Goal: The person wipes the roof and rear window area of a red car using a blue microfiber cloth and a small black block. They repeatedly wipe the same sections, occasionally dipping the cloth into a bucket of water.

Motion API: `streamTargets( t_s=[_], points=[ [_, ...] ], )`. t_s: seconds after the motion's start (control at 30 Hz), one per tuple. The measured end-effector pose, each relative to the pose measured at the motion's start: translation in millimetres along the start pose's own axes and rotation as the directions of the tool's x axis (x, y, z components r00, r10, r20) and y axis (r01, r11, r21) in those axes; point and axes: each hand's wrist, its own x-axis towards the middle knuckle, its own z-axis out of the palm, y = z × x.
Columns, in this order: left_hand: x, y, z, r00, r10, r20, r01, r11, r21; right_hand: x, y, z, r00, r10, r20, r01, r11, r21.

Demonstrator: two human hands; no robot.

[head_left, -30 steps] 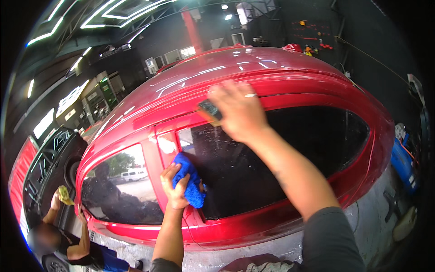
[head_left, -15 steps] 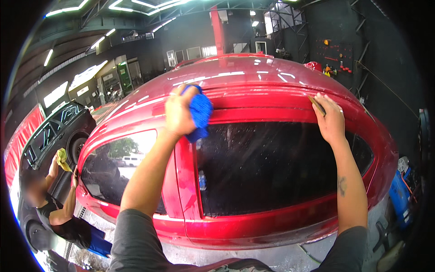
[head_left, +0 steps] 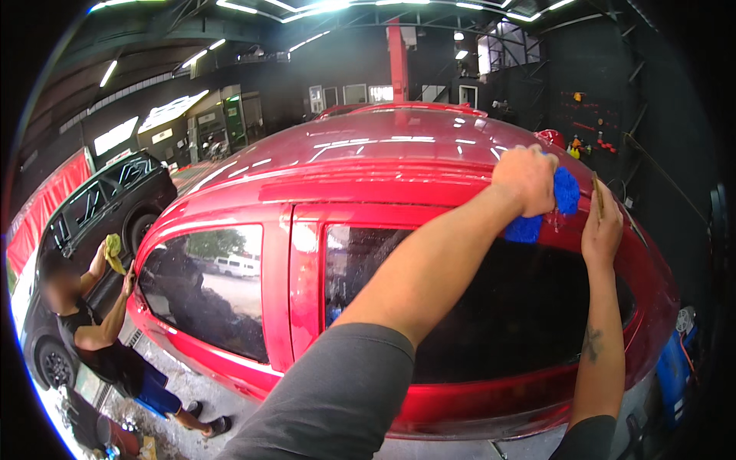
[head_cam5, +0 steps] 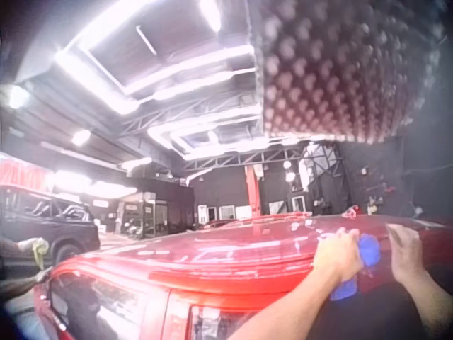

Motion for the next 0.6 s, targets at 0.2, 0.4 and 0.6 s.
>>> streamTargets(
  t_s=[0.2,0.4,0.6],
  points=[
    [-66.3,-116.3,-59.2,0.970,-0.239,-0.045,0.243,0.957,0.158,-45.6,-52.9,33.9,0.920,-0.347,0.184,0.357,0.934,-0.026],
    [-195.0,-243.2,-147.3,0.882,-0.227,-0.413,0.382,0.857,0.345,-53.7,4.5,32.9,0.979,-0.193,0.072,0.205,0.948,-0.245],
    [-241.9,-252.6,-146.9,0.857,-0.218,-0.467,0.347,0.914,0.212,-46.5,-232.9,116.9,0.924,-0.383,0.006,0.382,0.922,0.059]
  ],
)
